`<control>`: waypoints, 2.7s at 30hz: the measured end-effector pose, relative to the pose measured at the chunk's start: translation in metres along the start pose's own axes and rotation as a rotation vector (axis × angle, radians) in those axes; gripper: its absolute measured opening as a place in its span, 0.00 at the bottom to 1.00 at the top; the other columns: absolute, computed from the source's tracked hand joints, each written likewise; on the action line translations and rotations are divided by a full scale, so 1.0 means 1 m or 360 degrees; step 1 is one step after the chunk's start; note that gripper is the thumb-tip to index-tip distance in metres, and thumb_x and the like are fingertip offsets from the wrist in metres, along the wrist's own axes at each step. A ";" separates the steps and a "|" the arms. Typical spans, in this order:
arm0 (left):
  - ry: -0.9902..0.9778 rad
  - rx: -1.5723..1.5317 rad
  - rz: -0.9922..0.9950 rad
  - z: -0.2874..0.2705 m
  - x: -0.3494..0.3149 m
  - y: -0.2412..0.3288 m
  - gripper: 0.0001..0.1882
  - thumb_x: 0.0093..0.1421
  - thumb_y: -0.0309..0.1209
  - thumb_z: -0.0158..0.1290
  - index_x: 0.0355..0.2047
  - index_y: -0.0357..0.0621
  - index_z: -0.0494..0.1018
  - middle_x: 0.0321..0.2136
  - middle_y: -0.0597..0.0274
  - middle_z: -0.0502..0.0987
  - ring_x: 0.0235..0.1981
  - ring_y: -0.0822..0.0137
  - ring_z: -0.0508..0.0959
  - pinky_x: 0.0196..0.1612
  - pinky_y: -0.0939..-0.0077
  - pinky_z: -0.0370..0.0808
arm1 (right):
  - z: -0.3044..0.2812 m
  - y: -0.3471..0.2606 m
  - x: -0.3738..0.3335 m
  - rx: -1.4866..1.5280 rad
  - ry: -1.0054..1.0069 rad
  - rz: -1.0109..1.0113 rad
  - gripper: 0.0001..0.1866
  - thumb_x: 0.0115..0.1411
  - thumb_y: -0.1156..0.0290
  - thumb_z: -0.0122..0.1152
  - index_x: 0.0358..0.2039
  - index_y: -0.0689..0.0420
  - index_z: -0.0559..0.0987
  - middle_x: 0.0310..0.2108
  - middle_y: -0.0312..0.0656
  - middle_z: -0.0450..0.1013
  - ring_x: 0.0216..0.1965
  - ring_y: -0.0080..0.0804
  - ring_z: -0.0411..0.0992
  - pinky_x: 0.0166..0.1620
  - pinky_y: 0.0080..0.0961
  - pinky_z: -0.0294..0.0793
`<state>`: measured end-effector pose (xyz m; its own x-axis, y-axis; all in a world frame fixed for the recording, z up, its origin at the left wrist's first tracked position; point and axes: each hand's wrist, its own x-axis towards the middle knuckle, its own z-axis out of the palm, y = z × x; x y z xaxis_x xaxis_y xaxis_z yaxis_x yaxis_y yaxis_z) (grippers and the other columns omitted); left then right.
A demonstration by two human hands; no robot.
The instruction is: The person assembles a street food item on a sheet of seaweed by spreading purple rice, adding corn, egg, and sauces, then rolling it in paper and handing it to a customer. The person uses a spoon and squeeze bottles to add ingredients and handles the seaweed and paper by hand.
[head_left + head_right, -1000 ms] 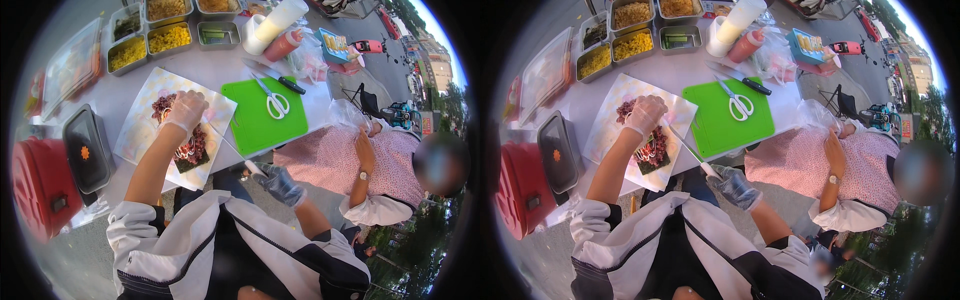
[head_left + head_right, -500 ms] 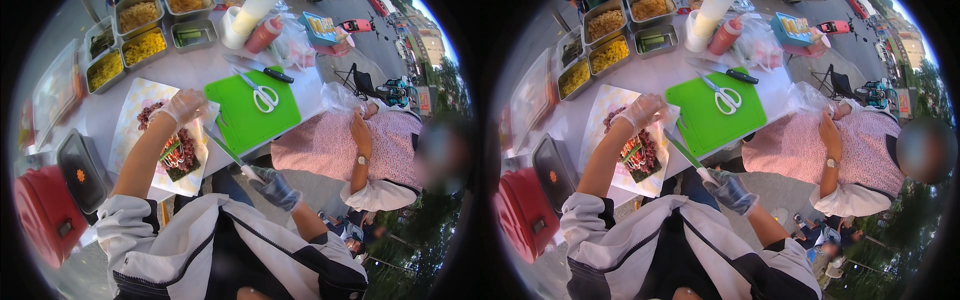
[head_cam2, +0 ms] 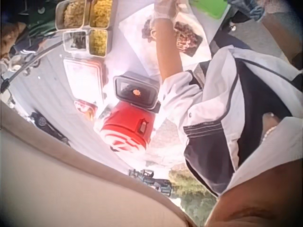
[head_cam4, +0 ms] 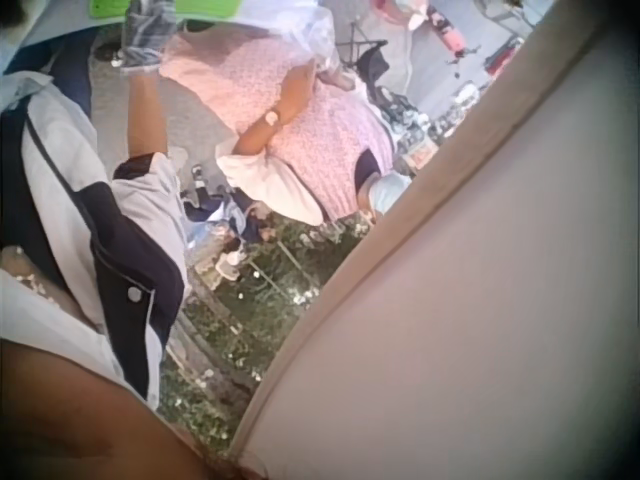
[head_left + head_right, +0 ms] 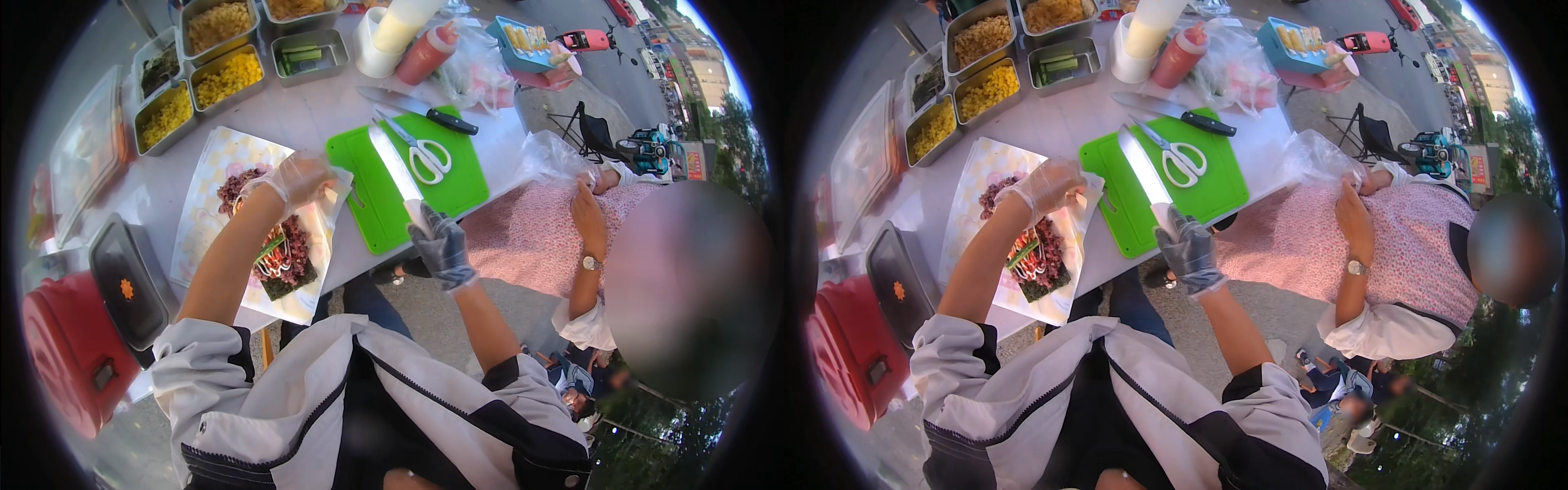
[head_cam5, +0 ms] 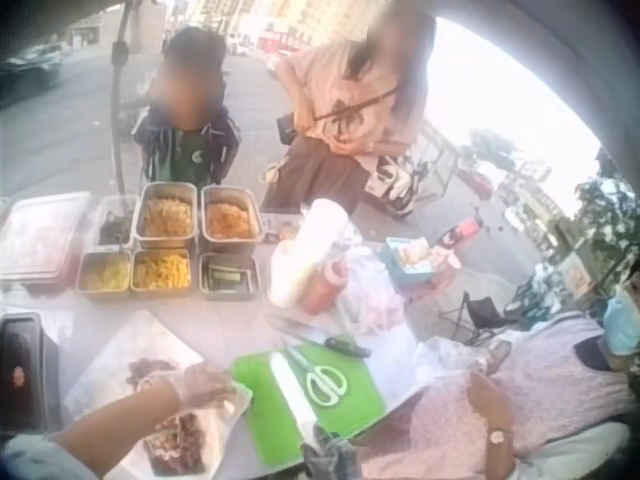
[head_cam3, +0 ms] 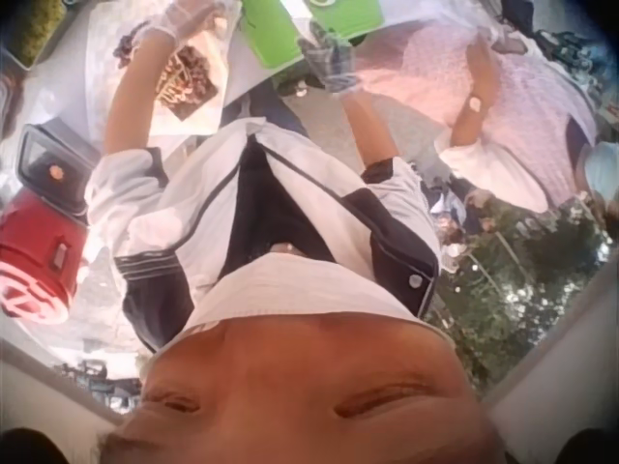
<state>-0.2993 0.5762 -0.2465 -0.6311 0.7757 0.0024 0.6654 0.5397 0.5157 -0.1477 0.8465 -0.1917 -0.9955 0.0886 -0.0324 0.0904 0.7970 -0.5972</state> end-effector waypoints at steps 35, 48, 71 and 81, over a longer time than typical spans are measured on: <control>0.2467 -0.3687 -0.1356 0.088 -0.176 0.176 0.22 0.63 0.33 0.47 0.56 0.39 0.61 0.50 0.55 0.71 0.51 0.57 0.73 0.55 0.57 0.70 | 0.104 -0.089 0.161 0.2265 -0.2223 0.0847 0.32 0.63 0.46 0.46 0.59 0.57 0.66 0.56 0.46 0.67 0.57 0.39 0.64 0.64 0.34 0.56; 0.2494 -0.3303 -0.1616 0.091 -0.156 0.177 0.25 0.64 0.33 0.48 0.59 0.42 0.57 0.52 0.61 0.69 0.52 0.64 0.70 0.55 0.63 0.69 | 0.198 -0.158 0.256 0.0133 -0.2179 -0.1318 0.24 0.59 0.67 0.57 0.55 0.60 0.71 0.46 0.46 0.74 0.39 0.26 0.74 0.39 0.24 0.76; 0.1998 -0.2159 -0.1759 0.045 -0.156 0.142 0.20 0.66 0.36 0.45 0.53 0.36 0.62 0.41 0.62 0.71 0.41 0.70 0.69 0.48 0.76 0.66 | 0.129 -0.171 0.113 0.0818 -0.2072 -0.1656 0.20 0.56 0.72 0.57 0.50 0.61 0.74 0.51 0.53 0.70 0.54 0.50 0.67 0.58 0.37 0.64; 0.2132 -0.3242 -0.1218 0.017 -0.149 0.087 0.27 0.65 0.52 0.42 0.55 0.47 0.63 0.46 0.60 0.73 0.44 0.65 0.75 0.45 0.70 0.74 | 0.129 -0.182 0.127 0.0904 -0.2294 -0.1059 0.23 0.61 0.69 0.57 0.56 0.61 0.69 0.55 0.43 0.68 0.56 0.29 0.66 0.57 0.26 0.64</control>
<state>-0.1410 0.5133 -0.2164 -0.7706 -0.1972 -0.6060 -0.1308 -0.8817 0.4532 -0.2940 0.6353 -0.1905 -0.0950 -0.9861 -0.1362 -0.0268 0.1393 -0.9899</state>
